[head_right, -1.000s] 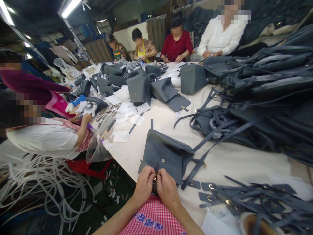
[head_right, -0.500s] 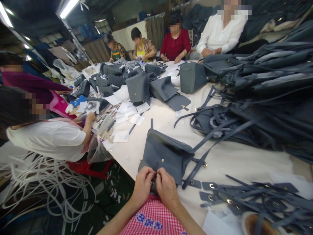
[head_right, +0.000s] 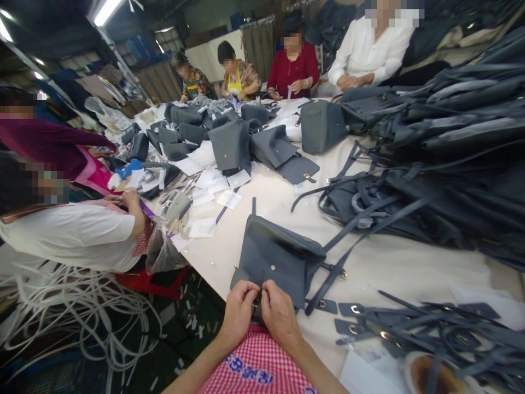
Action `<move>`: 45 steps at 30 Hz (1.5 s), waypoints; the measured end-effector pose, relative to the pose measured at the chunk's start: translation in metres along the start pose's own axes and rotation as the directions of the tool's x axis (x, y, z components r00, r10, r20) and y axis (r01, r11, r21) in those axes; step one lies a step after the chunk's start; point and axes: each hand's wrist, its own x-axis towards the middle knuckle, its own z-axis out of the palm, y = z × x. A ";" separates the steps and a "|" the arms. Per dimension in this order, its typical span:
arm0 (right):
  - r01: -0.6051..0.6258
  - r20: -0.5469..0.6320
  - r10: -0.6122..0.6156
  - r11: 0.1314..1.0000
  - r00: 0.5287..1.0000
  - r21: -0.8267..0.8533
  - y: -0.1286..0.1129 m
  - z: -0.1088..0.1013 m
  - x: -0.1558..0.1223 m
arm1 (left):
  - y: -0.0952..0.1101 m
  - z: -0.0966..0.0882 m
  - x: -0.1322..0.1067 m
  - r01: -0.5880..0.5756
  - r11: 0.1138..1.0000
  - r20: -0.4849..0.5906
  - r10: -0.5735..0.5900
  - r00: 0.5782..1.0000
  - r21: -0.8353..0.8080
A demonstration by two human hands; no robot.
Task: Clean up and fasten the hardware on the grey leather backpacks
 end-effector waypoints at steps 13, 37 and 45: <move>-0.258 0.053 0.252 0.943 0.966 0.211 0.012 -0.019 0.006 | -0.023 -0.018 -0.002 -0.015 0.992 0.064 0.007 0.998 0.123; -0.308 0.289 0.220 0.900 0.932 0.308 -0.003 -0.049 0.005 | 0.022 -0.024 0.030 -0.804 0.225 0.584 0.585 0.563 0.551; -0.318 0.266 0.236 0.890 0.935 0.328 0.003 -0.034 0.006 | 0.036 -0.010 0.045 -0.783 0.283 0.638 0.460 0.617 0.554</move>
